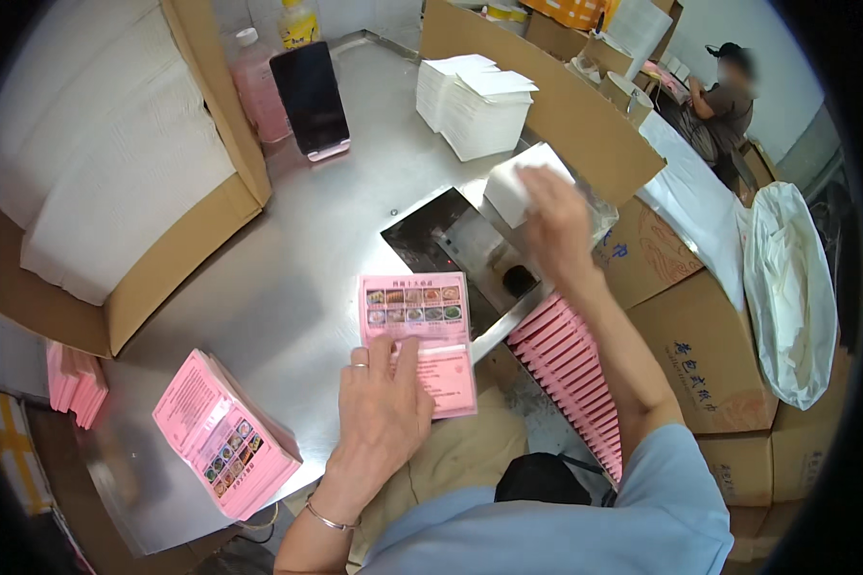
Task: Folding pink paper sheets and placing them into a machine and then into a box.
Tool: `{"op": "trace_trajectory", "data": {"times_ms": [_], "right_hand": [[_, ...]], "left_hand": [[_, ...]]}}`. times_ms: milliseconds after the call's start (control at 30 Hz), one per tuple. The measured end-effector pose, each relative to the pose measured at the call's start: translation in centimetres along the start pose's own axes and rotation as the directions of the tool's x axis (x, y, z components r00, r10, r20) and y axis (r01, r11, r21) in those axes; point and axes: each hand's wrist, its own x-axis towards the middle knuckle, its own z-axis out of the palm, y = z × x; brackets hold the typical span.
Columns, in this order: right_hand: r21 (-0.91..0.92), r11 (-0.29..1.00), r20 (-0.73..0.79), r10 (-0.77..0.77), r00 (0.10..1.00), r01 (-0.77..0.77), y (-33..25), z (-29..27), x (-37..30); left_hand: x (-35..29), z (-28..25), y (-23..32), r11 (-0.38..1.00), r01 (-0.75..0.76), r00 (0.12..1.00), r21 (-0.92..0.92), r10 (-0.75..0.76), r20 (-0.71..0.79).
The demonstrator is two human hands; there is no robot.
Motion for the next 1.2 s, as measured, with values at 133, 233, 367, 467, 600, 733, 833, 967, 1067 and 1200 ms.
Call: {"op": "trace_trajectory", "data": {"times_ms": [133,233,367,467,600,733,833,967,1067,1200], "right_hand": [[0.585,0.776,0.235,-0.439,0.867,0.234,-13.4,-3.3,-6.0],[0.373,0.830,0.090,-0.477,0.874,0.414,-13.8,-1.5,-6.8],[0.255,0.948,0.341,-0.271,0.900,0.189,-12.7,5.3,-2.7],[0.245,0.969,0.458,-0.097,0.884,-0.021,-6.6,5.9,-3.1],[-0.033,0.999,0.801,0.002,0.599,0.041,-5.3,2.9,-2.4],[-0.090,0.995,0.044,-0.047,0.998,0.051,-5.1,-0.9,0.2],[-0.297,0.953,0.125,0.096,0.987,-0.055,0.9,0.1,0.9],[-0.182,0.976,0.123,0.140,0.982,-0.116,2.0,1.1,0.3],[-0.097,0.991,0.071,0.104,0.992,-0.096,2.2,0.9,0.7],[0.042,0.995,0.000,0.090,0.996,-0.090,2.0,1.5,-0.3]], "left_hand": [[-0.3,-2.2,-1.0,0.985,0.163,0.983,-0.058,-0.167,-0.071],[-0.2,-1.4,-0.3,0.999,0.038,0.989,0.009,-0.037,-0.142],[1.5,-1.4,1.4,0.992,0.122,0.988,-0.008,-0.122,-0.093],[-0.8,-4.1,0.5,0.992,0.108,0.993,-0.058,-0.111,-0.043],[-4.8,-7.1,-1.1,0.989,0.088,0.989,-0.120,-0.101,-0.110],[-10.9,-11.7,-5.1,0.797,0.497,0.843,0.344,-0.350,-0.409],[-13.8,-11.7,-7.7,0.762,0.483,0.875,0.431,-0.427,-0.226],[-11.0,-11.2,-7.4,0.810,0.468,0.877,0.354,-0.376,-0.299],[-5.9,-6.8,-5.2,0.961,0.278,0.927,-0.005,-0.270,-0.260],[0.3,1.2,0.3,0.991,-0.023,0.999,-0.131,0.018,-0.037]]}}
